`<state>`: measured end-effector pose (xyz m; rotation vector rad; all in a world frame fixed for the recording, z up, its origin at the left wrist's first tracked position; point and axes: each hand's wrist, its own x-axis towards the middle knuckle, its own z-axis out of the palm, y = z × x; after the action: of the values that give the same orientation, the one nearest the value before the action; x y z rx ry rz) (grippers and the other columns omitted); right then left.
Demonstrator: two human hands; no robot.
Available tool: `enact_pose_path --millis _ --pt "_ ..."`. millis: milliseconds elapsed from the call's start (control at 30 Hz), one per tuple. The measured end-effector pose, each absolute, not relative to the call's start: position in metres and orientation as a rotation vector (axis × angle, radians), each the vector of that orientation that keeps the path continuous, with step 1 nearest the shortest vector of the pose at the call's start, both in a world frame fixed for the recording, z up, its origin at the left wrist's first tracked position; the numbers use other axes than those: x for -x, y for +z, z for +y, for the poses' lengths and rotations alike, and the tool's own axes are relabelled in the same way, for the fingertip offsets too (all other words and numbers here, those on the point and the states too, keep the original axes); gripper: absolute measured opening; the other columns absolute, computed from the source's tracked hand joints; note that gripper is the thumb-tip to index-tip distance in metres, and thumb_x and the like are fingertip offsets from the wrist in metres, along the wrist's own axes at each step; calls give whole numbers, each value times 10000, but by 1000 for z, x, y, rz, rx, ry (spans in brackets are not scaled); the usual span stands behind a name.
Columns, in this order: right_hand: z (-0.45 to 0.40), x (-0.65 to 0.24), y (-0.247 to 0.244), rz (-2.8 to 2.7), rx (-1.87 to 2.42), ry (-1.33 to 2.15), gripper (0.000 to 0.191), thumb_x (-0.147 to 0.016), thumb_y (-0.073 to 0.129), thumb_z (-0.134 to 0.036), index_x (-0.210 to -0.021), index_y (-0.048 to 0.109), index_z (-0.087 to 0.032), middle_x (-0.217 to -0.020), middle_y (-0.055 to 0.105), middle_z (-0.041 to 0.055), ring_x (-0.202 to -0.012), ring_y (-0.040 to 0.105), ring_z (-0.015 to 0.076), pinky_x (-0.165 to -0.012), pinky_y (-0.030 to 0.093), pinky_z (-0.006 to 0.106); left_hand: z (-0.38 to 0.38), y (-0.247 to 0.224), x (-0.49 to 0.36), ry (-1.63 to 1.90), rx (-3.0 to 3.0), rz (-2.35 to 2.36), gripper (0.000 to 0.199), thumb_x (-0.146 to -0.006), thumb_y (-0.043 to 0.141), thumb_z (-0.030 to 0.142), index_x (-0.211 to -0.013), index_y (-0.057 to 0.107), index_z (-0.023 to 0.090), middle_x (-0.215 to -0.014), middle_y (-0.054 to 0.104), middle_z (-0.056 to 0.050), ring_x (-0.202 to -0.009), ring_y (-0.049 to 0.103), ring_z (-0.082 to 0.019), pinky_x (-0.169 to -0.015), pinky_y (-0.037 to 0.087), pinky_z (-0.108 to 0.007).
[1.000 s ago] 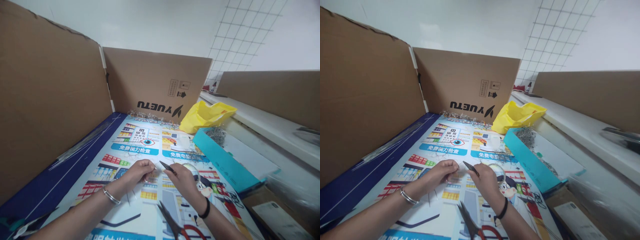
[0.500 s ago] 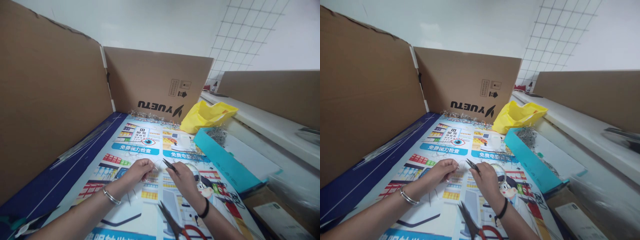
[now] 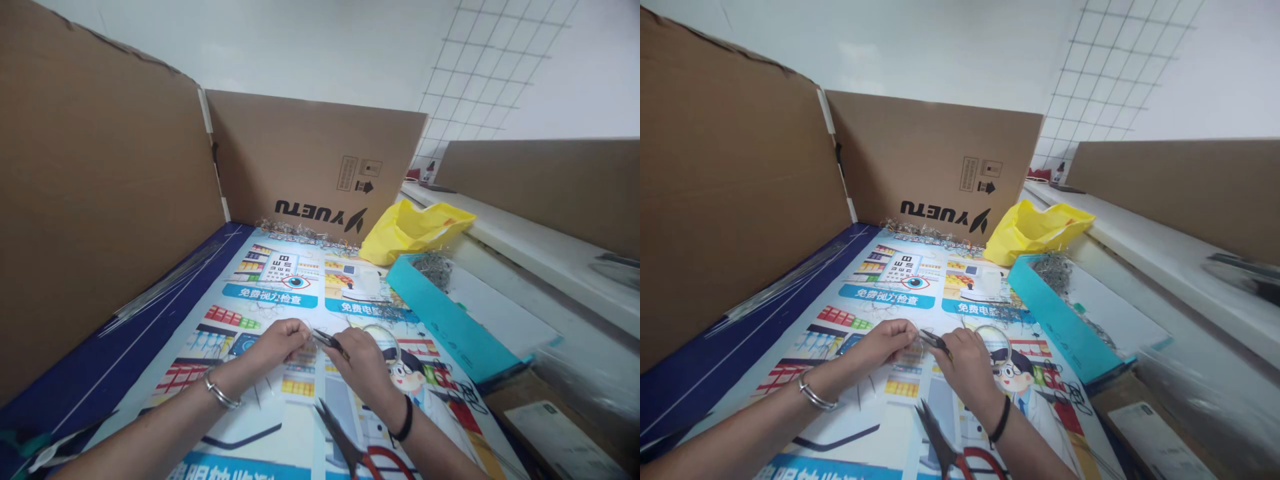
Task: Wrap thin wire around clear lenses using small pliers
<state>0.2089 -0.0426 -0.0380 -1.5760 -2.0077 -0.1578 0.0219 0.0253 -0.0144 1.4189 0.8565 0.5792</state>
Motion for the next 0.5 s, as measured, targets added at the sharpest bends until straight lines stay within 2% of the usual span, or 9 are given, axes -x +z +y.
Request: enact_pose_path --millis 167,500 --pt "-44 -209 -35 -2034 1485 -248 227 -882 481 -363 -818 588 -172 -754 561 56 -764 479 192 -710 331 310 28 -22 -21 556 -1453 837 227 -755 523 379 -670 497 170 -437 388 84 -383 316 -55 -407 249 -183" --pt "-46 -209 -19 -2276 1538 -565 171 -834 566 -350 -793 567 -185 -734 534 38 -732 437 196 -685 280 335 29 -27 -21 545 -1425 852 182 -730 531 323 -637 500 169 -435 408 84 -367 318 -51 -392 242 -180"
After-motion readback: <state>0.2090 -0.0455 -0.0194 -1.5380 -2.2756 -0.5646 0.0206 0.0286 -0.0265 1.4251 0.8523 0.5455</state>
